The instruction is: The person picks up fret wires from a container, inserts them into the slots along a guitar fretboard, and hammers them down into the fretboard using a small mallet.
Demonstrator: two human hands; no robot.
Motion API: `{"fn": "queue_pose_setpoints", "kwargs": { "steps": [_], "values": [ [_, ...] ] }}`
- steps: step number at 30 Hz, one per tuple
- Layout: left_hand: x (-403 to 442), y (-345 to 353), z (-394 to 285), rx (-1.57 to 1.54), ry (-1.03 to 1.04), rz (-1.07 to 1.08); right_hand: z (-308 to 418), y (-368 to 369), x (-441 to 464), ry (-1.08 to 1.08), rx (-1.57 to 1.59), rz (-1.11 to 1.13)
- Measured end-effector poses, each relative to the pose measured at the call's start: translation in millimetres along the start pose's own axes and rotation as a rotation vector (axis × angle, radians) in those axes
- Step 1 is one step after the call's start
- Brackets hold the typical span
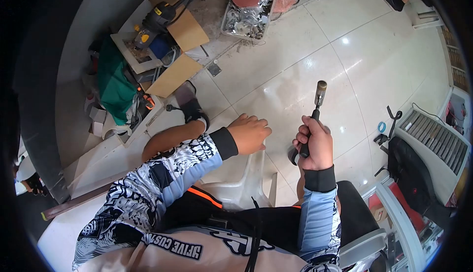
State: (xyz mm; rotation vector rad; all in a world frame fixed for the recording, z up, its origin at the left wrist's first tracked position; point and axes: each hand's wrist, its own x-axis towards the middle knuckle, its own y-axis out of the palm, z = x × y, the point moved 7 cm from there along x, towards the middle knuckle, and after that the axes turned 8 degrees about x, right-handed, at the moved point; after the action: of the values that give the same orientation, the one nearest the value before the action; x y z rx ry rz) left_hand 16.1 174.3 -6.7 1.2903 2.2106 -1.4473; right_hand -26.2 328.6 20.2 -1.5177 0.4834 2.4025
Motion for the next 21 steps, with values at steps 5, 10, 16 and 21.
{"fn": "queue_pose_setpoints", "kwargs": {
  "steps": [5,10,16,21],
  "values": [
    [2,5,-1,0.045,-0.011,0.075,14,3,3,0.005,0.062,0.061],
    [10,0,-15,0.033,0.028,0.006,16,10,-1,0.035,0.079,0.037],
    [23,-4,-41,-0.026,0.146,-0.064,9,16,1,0.049,0.077,0.039],
    [15,-4,-16,-0.015,0.042,-0.001,5,8,9,0.024,0.101,0.006]
  ]
}}
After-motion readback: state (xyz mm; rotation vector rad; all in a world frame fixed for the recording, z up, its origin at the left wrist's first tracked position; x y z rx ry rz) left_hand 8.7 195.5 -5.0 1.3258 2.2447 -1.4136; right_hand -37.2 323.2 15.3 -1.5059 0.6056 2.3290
